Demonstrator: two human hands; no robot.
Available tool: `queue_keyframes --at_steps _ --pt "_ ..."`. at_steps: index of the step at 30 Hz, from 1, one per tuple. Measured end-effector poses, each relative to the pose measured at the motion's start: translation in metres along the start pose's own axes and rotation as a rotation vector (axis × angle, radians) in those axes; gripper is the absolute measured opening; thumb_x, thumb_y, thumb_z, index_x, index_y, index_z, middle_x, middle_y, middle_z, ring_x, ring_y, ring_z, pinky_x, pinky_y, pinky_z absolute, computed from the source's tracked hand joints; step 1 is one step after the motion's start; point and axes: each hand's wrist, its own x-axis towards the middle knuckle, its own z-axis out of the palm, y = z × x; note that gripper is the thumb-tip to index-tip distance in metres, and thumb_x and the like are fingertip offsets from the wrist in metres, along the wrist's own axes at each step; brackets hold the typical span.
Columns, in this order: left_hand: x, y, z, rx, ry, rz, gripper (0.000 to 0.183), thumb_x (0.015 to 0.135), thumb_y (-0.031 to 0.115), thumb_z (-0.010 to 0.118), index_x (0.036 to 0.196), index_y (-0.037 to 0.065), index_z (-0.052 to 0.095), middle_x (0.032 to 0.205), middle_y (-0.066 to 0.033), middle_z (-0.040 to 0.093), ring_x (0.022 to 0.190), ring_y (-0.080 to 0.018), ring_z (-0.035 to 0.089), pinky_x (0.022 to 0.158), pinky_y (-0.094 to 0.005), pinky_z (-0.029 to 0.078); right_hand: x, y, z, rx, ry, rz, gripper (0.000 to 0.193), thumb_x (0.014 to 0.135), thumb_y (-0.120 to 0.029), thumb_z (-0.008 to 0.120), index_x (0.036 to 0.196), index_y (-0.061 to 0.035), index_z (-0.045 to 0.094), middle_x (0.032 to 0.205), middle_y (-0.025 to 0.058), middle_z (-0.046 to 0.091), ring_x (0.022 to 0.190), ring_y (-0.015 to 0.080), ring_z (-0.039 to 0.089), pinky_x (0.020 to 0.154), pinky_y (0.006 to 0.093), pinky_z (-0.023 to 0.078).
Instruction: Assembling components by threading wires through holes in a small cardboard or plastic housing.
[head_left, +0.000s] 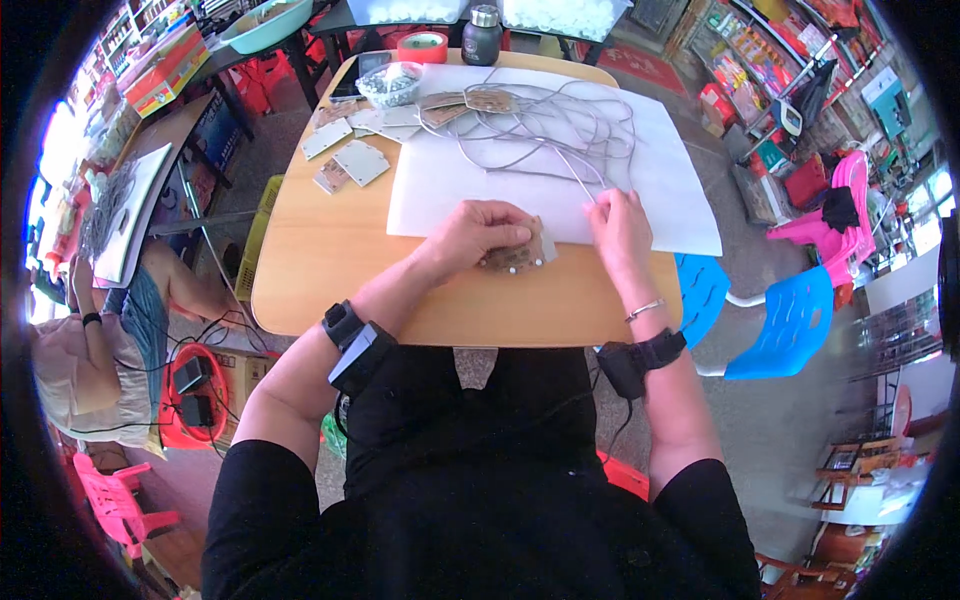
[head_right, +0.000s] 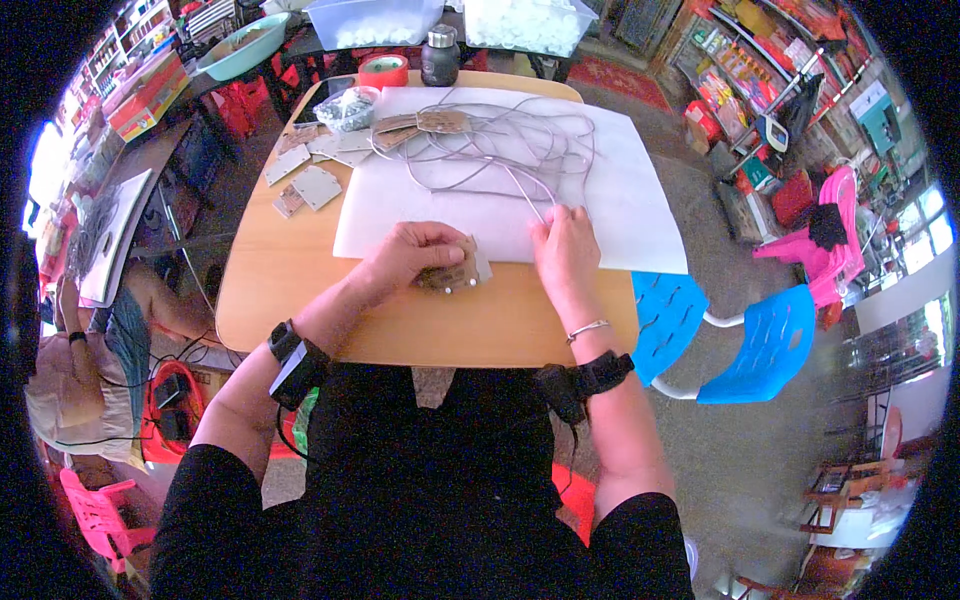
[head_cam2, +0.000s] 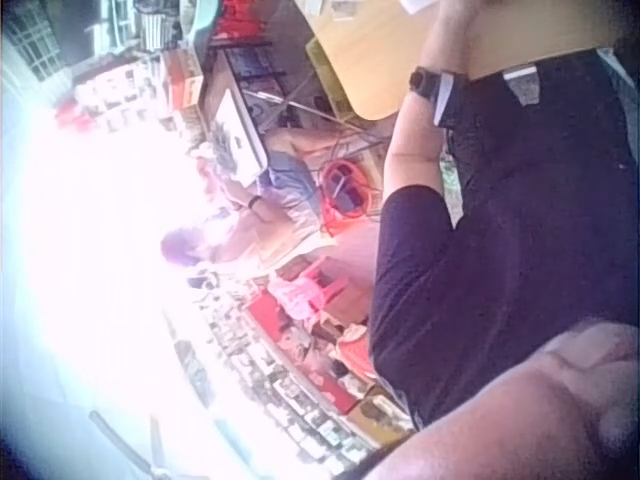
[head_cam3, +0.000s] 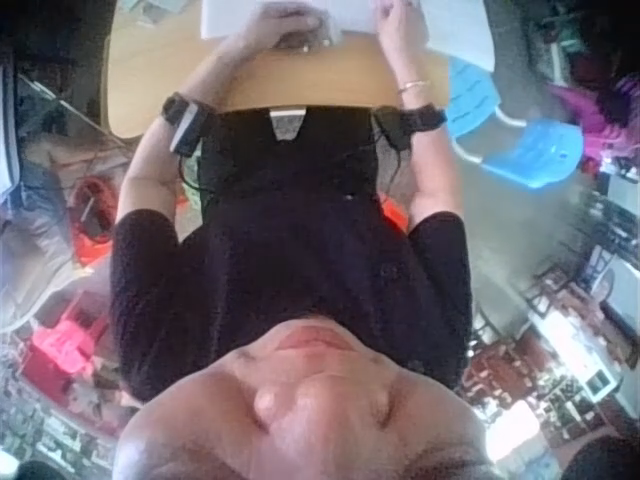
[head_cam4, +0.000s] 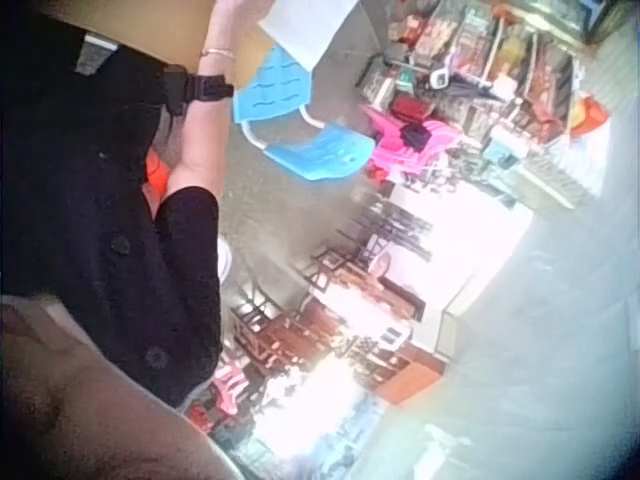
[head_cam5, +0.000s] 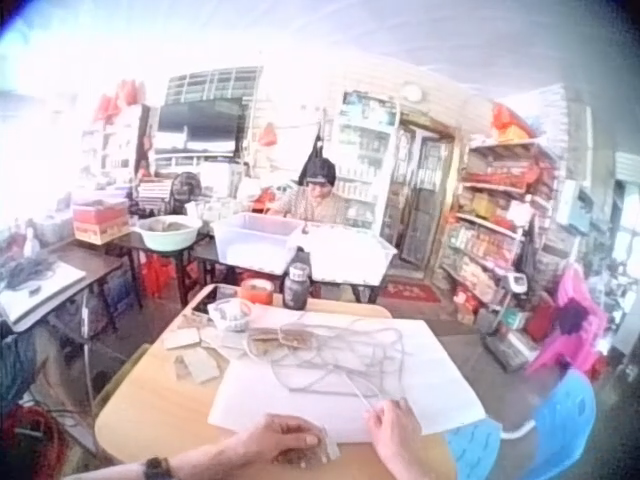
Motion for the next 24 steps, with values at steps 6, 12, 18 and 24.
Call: queue_keyframes --at_steps 6,12,18,24 --pt "-0.003 -0.004 -0.005 0.0 -0.023 -0.02 0.02 0.084 0.012 0.066 0.101 0.001 0.066 0.096 -0.0046 0.067 0.084 -0.0088 0.06 0.077 -0.0259 0.049 -0.009 -0.008 0.004 0.11 -0.141 -0.147 0.015 0.078 -0.014 0.064 0.084 -0.0029 0.056 0.093 0.0157 0.055 0.089 0.0323 0.056 0.074 0.0421 0.047" --pt "-0.014 0.017 -0.003 0.018 -0.322 0.133 0.016 0.083 0.008 0.064 0.097 0.0 0.066 0.111 -0.0072 0.064 0.101 -0.0132 0.056 0.089 -0.03 0.045 -0.056 -0.053 -0.066 1.086 -0.314 -0.146 0.011 0.08 -0.011 0.058 0.08 -0.0035 0.051 0.088 0.0124 0.055 0.083 0.0234 0.055 0.069 0.0335 0.044" --pt "-0.004 0.006 -0.004 0.404 -0.308 0.036 0.019 0.084 0.012 0.065 0.1 0.001 0.065 0.095 -0.0035 0.066 0.089 -0.0096 0.057 0.081 -0.0269 0.047 -0.081 -0.055 -0.119 1.906 -0.357 0.124 0.02 0.086 -0.023 0.06 0.08 -0.0071 0.048 0.082 0.0069 0.052 0.074 0.0148 0.049 0.063 0.0262 0.04" --pt "-0.013 0.012 -0.008 0.426 -0.263 0.137 0.021 0.085 0.014 0.065 0.103 0.003 0.065 0.09 -0.002 0.066 0.085 -0.0094 0.057 0.078 -0.0272 0.047 -0.091 -0.039 -0.193 2.179 0.046 -0.103 0.022 0.092 -0.025 0.055 0.086 -0.004 0.053 0.077 0.0045 0.045 0.064 0.0138 0.04 0.058 0.0271 0.035"
